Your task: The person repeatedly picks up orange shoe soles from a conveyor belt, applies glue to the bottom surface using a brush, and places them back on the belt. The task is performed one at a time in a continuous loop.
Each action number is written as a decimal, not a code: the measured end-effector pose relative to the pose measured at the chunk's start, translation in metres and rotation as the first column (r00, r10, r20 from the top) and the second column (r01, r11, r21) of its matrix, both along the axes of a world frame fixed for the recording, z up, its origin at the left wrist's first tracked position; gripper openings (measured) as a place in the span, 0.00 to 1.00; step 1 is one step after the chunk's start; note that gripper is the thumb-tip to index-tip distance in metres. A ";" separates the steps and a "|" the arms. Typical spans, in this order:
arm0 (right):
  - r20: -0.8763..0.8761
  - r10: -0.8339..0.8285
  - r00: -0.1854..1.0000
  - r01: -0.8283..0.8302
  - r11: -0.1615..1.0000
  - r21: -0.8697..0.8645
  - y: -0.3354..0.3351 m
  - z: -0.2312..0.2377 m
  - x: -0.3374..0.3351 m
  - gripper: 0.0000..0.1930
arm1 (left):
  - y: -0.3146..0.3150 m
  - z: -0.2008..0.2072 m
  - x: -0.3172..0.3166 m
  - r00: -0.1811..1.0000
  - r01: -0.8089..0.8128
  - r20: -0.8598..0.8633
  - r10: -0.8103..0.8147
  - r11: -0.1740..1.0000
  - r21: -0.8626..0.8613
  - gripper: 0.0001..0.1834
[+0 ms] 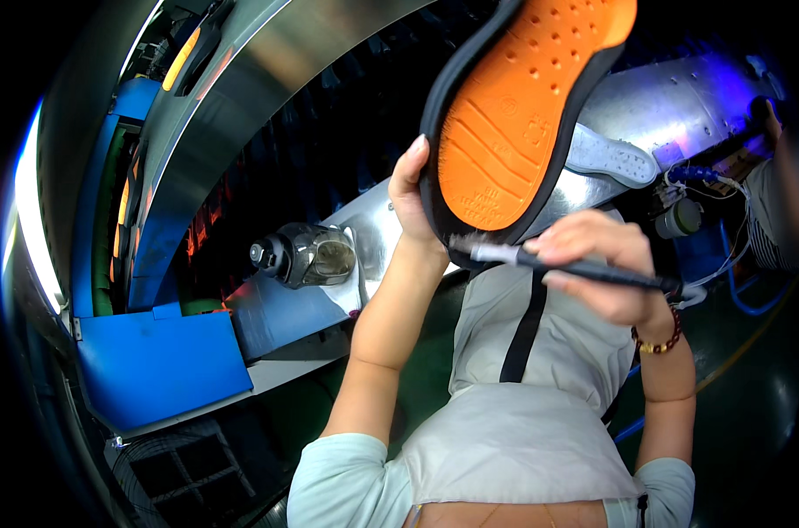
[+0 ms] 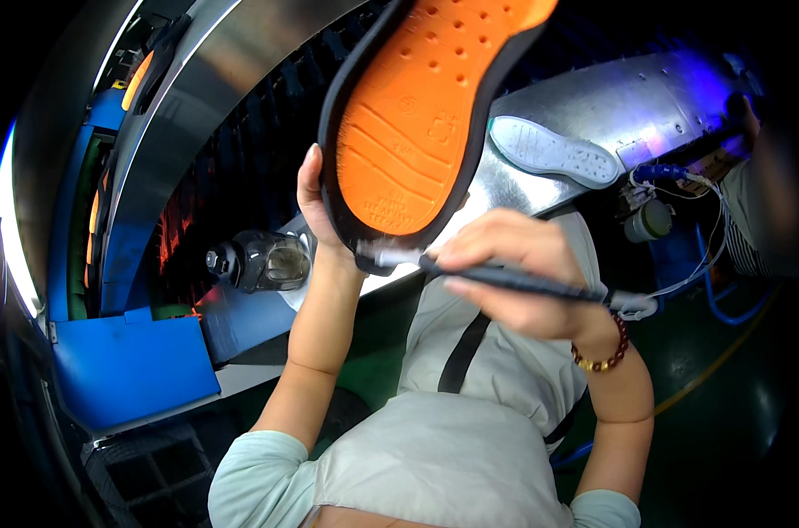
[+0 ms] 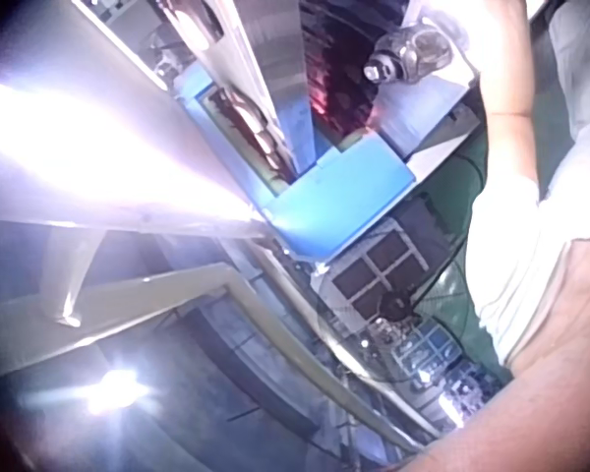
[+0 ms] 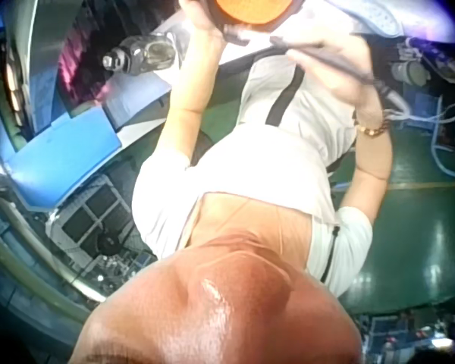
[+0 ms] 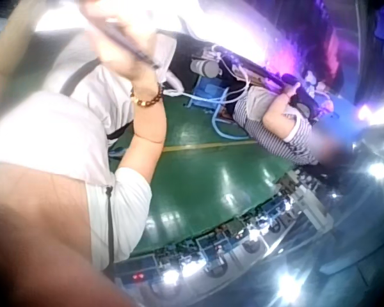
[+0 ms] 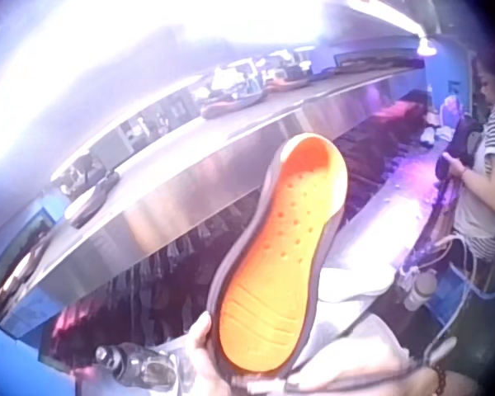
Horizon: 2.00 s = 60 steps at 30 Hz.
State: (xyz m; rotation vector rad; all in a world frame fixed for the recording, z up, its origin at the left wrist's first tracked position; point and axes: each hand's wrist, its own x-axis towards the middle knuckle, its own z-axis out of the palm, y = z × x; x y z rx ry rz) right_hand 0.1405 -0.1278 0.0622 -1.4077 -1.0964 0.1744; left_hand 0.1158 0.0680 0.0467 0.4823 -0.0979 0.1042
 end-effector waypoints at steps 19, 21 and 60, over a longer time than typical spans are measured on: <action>0.149 0.515 0.844 -0.379 0.770 -0.514 -0.032 0.005 0.017 0.06 | 0.005 0.010 -0.024 0.642 0.574 -0.673 -0.367 0.812 0.105 0.21; 0.125 0.425 0.896 -0.347 0.849 -0.399 -0.035 0.000 0.024 0.05 | 0.009 0.006 -0.027 0.654 0.492 -0.680 -0.332 0.869 0.049 0.21; 0.013 -0.484 0.875 0.482 0.873 0.080 0.049 -0.031 0.043 0.07 | -0.045 -0.045 0.007 0.929 0.135 -0.336 -0.157 0.987 -0.088 0.41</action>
